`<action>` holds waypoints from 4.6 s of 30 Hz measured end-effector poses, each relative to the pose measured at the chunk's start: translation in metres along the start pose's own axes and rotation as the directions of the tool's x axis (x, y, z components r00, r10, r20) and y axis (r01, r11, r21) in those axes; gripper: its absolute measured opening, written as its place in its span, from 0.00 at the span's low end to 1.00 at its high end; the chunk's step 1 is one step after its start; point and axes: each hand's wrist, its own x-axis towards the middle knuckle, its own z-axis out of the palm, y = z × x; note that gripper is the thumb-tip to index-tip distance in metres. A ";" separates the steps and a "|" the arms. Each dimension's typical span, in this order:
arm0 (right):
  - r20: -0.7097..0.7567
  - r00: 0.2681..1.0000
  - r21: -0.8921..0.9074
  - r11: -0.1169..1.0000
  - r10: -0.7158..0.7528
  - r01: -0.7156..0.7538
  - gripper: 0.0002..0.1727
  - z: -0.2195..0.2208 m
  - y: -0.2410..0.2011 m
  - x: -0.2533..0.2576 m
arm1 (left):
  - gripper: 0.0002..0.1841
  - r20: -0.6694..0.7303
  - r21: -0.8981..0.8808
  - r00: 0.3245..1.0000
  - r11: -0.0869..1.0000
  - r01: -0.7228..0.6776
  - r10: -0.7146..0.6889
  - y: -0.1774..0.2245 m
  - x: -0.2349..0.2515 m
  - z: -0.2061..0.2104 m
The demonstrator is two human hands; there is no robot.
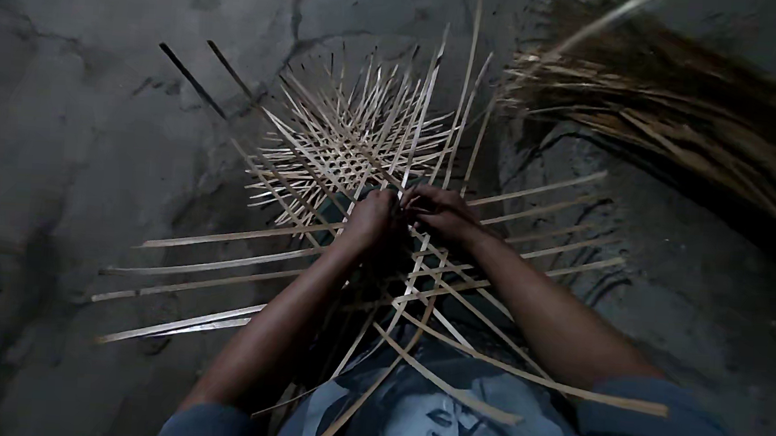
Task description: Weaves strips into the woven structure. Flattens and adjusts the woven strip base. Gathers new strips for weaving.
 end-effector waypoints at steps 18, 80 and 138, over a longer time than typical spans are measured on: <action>-0.030 1.000 -0.538 0.842 0.001 -0.017 0.17 0.027 -0.030 0.018 | 0.18 -0.288 -0.865 0.956 0.441 -0.238 -0.050 -0.056 -0.030 -0.026; -0.259 0.964 -0.333 0.931 0.063 -0.151 0.23 0.056 -0.057 0.034 | 0.12 -0.271 -0.252 0.948 0.963 0.099 -0.168 -0.058 -0.036 -0.033; 0.204 0.975 0.208 0.977 -0.089 0.046 0.28 0.020 -0.054 0.077 | 0.18 -0.228 -0.462 0.962 0.886 0.029 -0.150 -0.077 -0.033 -0.024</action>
